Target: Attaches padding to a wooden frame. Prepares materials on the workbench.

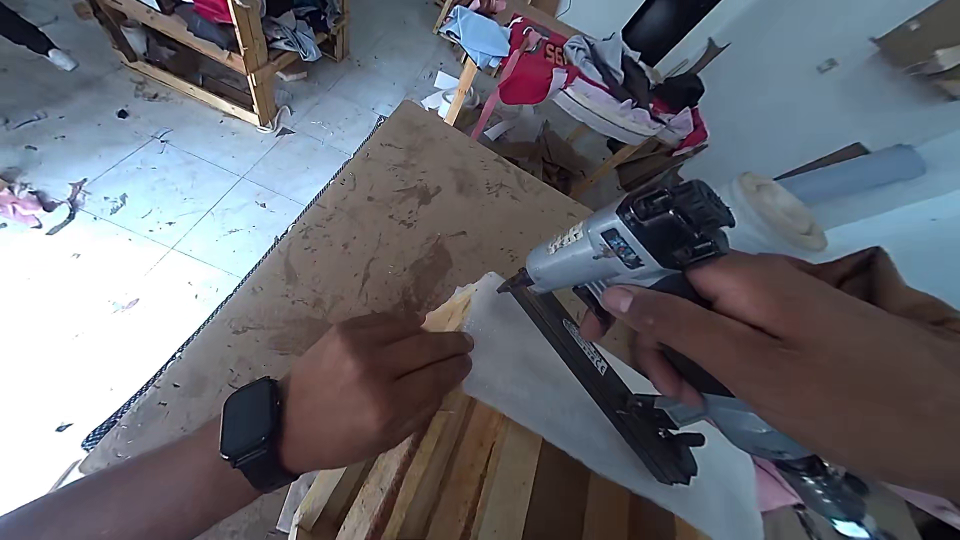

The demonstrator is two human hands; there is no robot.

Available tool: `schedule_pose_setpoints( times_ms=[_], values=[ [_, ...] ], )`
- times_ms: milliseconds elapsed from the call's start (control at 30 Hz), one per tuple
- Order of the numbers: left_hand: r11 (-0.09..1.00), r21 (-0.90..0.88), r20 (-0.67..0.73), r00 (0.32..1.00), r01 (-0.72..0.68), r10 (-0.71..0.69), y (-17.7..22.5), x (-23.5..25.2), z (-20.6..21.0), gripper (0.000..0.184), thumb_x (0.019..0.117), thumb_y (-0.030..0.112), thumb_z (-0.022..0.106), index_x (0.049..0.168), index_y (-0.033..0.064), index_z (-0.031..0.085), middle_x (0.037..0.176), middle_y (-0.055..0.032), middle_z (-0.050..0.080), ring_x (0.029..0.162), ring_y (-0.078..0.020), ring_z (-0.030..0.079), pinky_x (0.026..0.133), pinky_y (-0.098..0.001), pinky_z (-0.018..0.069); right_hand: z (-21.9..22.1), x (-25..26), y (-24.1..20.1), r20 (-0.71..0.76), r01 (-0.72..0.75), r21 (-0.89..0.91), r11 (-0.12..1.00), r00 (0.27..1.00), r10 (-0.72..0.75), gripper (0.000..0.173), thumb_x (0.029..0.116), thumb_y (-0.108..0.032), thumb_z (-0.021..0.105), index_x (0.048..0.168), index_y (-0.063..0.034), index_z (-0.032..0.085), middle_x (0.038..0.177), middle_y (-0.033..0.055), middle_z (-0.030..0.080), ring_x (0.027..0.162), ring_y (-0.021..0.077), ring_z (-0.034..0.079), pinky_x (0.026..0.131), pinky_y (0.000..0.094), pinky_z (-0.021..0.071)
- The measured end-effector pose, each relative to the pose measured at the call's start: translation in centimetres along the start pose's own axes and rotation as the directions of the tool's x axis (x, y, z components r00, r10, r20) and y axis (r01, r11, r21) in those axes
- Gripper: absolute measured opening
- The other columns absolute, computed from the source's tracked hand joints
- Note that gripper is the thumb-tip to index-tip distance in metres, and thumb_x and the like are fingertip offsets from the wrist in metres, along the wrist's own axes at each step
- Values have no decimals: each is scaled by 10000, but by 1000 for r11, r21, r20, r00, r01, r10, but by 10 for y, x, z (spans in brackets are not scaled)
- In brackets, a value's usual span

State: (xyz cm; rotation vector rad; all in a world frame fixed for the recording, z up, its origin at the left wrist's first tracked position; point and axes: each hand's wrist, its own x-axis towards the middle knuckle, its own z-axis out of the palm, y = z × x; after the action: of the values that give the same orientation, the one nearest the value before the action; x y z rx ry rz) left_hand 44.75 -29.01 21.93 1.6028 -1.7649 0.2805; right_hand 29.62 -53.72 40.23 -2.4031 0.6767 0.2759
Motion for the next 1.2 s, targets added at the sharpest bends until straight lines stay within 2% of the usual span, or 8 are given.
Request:
schedule_pose_setpoints(
  times_ms=[233,400,500,667,833,967,1133,1200],
  values=[
    [998,34,-30,998,55,-54,3,-14,4,299,1049,194,534,1285,198,716,1384,50,667,1160,-109,688,1048,-389,551,6,10,6,37,72,24,997,997,-73,318,1018,-540,520,1020,-278,701,746,29,708,498,215,639,420,348,565],
    [997,39,-25,997,71,-70,6,-12,6,298,1047,188,537,1285,203,715,1383,57,666,1176,-114,679,1064,-389,542,7,9,10,27,58,-80,995,998,-56,354,994,-607,514,962,-311,704,702,-24,694,473,172,615,394,333,537],
    [992,50,-24,993,114,-113,9,-11,7,294,1044,214,548,1289,240,710,1363,67,670,1152,-124,679,1067,-423,527,4,2,10,43,75,-67,995,996,-72,319,995,-599,535,1051,-322,682,713,-27,693,487,166,628,407,338,555],
    [985,89,-61,988,145,-140,10,-13,7,298,1017,238,581,1279,290,714,1233,28,682,1114,-152,647,986,-418,527,10,-11,12,107,153,-63,986,984,-146,271,1016,-523,551,1114,-296,662,717,-53,689,490,124,623,414,323,553],
    [984,101,-76,987,146,-138,11,-13,9,303,1012,244,586,1281,307,712,1208,41,686,1087,-140,639,935,-408,502,11,-15,9,73,193,-63,979,979,-188,263,1023,-495,556,1133,-282,664,725,-66,687,513,109,630,431,321,562],
    [984,101,-76,987,147,-140,10,-13,9,303,1013,250,583,1280,310,712,1206,47,685,1075,-133,639,930,-414,499,19,-10,12,67,225,-83,971,973,-220,251,1017,-520,545,1093,-307,654,718,-97,674,491,81,605,408,298,537],
    [983,65,-84,983,171,-166,8,-17,11,332,1011,236,563,1296,330,703,1288,57,669,1121,-126,631,951,-410,492,21,-11,11,70,246,-103,964,968,-240,262,1023,-520,535,1075,-296,659,713,-101,666,504,73,607,422,307,541],
    [983,13,-107,978,183,-180,6,-23,13,352,1008,218,541,1303,326,701,1346,52,650,1127,-126,633,959,-414,496,18,-17,7,109,229,-121,966,970,-216,293,1039,-494,535,1139,-250,664,754,-75,692,549,87,640,471,336,574]
  ],
)
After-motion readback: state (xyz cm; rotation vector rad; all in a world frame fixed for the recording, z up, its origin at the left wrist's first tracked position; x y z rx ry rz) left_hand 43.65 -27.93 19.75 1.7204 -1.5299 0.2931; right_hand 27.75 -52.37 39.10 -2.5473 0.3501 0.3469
